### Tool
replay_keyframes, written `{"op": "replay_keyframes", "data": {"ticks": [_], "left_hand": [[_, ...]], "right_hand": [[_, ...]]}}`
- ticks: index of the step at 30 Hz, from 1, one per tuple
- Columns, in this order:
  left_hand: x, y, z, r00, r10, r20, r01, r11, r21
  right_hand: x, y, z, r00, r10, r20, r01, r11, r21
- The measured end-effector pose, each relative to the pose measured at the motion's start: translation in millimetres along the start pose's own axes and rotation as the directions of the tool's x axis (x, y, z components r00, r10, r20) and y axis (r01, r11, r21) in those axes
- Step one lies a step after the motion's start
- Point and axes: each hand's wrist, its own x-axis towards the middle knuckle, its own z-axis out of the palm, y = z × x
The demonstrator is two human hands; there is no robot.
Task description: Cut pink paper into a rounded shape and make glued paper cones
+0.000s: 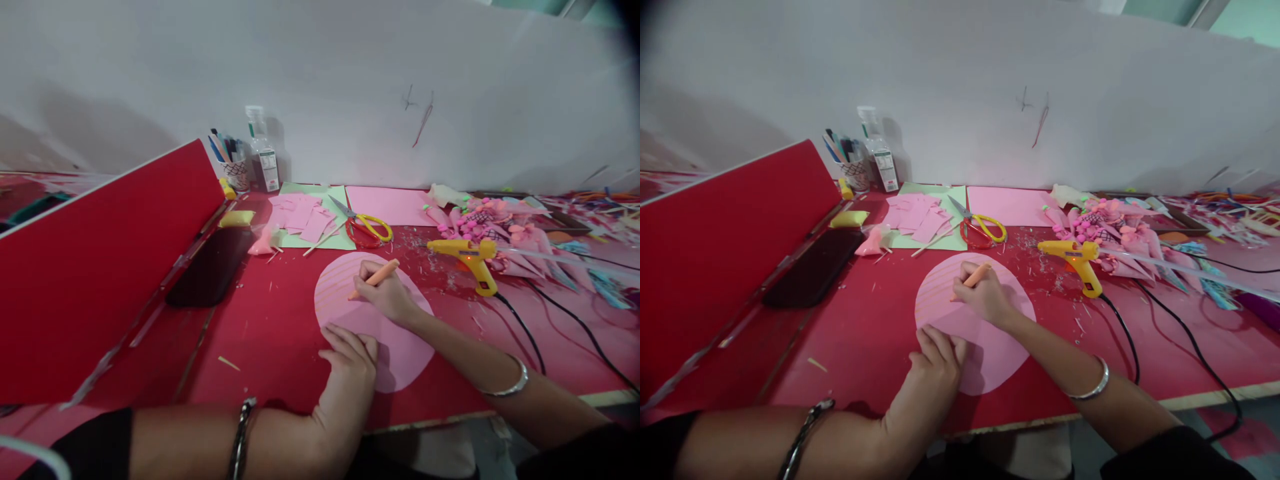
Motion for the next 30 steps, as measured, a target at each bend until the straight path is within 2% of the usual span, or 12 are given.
{"op": "replay_keyframes", "data": {"ticks": [8,17,23,30], "left_hand": [[-1,9,8,1.0,-0.022,0.022,0.022,1.0,0.009],[-3,1,5,0.999,0.042,-0.001,-0.042,0.997,0.058],[-3,3,6,0.999,0.04,-0.005,-0.04,0.998,0.042],[-2,1,3,0.999,0.027,0.026,-0.026,0.999,-0.017]], "right_hand": [[1,16,-31,0.99,-0.082,-0.118,0.055,0.976,-0.21],[2,27,-67,0.957,-0.128,-0.262,0.013,0.916,-0.402],[1,26,-72,0.913,-0.17,-0.371,-0.067,0.835,-0.546],[1,25,-75,0.9,-0.224,-0.374,-0.096,0.735,-0.671]]}}
